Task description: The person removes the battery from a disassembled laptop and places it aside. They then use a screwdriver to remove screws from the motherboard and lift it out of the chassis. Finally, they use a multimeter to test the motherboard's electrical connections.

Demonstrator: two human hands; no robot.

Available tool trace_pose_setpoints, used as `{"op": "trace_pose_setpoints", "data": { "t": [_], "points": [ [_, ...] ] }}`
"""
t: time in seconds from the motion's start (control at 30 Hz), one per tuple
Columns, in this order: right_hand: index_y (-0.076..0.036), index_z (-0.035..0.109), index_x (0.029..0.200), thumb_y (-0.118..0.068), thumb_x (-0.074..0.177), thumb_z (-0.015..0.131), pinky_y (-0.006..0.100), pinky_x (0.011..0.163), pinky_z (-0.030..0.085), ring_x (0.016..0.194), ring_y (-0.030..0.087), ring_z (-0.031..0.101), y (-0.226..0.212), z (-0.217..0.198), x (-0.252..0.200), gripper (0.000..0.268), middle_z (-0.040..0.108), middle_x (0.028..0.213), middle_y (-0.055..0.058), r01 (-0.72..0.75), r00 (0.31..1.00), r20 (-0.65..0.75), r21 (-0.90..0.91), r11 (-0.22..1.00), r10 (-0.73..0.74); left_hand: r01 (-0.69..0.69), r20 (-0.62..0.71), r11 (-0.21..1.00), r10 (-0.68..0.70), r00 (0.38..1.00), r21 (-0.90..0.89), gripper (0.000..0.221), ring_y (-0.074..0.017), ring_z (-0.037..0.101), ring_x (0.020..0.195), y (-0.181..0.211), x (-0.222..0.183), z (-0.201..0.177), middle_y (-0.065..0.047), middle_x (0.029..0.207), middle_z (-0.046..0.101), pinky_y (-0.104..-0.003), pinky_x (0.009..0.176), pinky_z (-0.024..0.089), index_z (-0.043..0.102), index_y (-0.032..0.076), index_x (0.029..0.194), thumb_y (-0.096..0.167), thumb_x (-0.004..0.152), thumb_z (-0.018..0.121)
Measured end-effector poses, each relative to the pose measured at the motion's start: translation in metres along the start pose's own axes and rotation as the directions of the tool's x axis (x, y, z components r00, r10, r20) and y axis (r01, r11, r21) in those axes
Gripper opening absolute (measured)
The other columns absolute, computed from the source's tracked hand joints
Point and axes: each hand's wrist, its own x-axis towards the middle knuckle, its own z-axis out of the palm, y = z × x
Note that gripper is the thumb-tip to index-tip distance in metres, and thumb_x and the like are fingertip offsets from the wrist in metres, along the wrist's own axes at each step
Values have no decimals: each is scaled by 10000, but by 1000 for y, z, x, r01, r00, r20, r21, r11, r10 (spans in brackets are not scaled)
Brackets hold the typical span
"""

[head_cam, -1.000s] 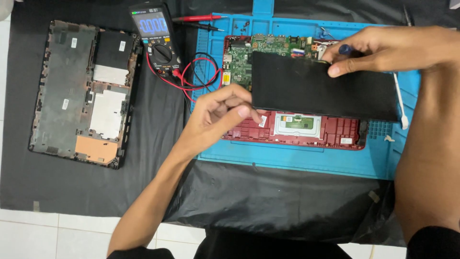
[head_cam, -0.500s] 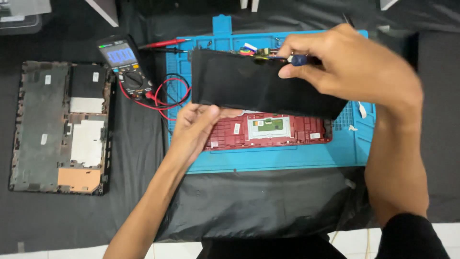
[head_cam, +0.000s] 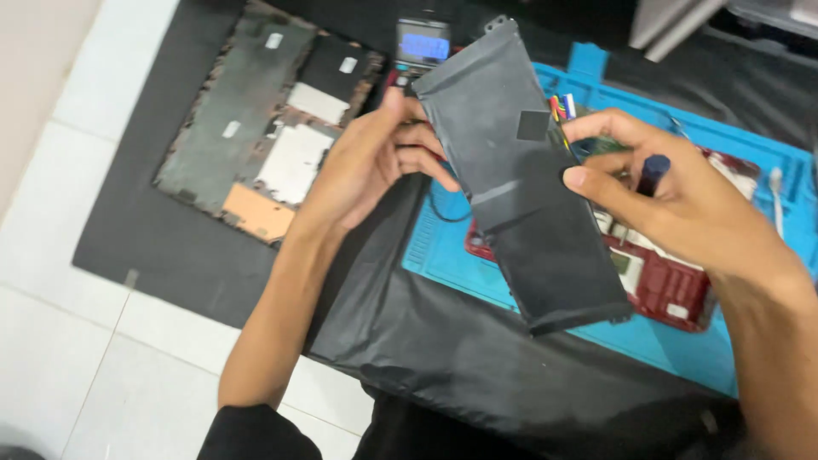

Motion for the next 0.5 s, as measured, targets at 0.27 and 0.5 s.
{"op": "trace_pose_setpoints", "data": {
  "t": [0.27, 0.5],
  "points": [
    [-68, 602, 1231, -104, 930, 661, 224, 461, 261, 548, 2, 350, -32, 49, 31, 309, 519, 659, -66, 100, 973, 185, 204, 974, -139, 180, -136, -1, 652, 746, 984, 267, -382, 691, 996, 47, -76, -147, -212, 1093, 688, -470, 849, 518, 633, 30, 1264, 228, 1090, 681],
    [-69, 586, 1237, -87, 960, 631, 232, 496, 295, 575, 6, 378, -27, 72, 46, 281, 503, 664, -84, 98, 973, 185, 197, 976, -135, 510, -132, -369, 696, 705, 777, 346, -444, 645, 932, 42, -98, -236, -216, 1023, 647, -515, 722, 488, 615, 23, 1176, 143, 898, 783]
  ]
}}
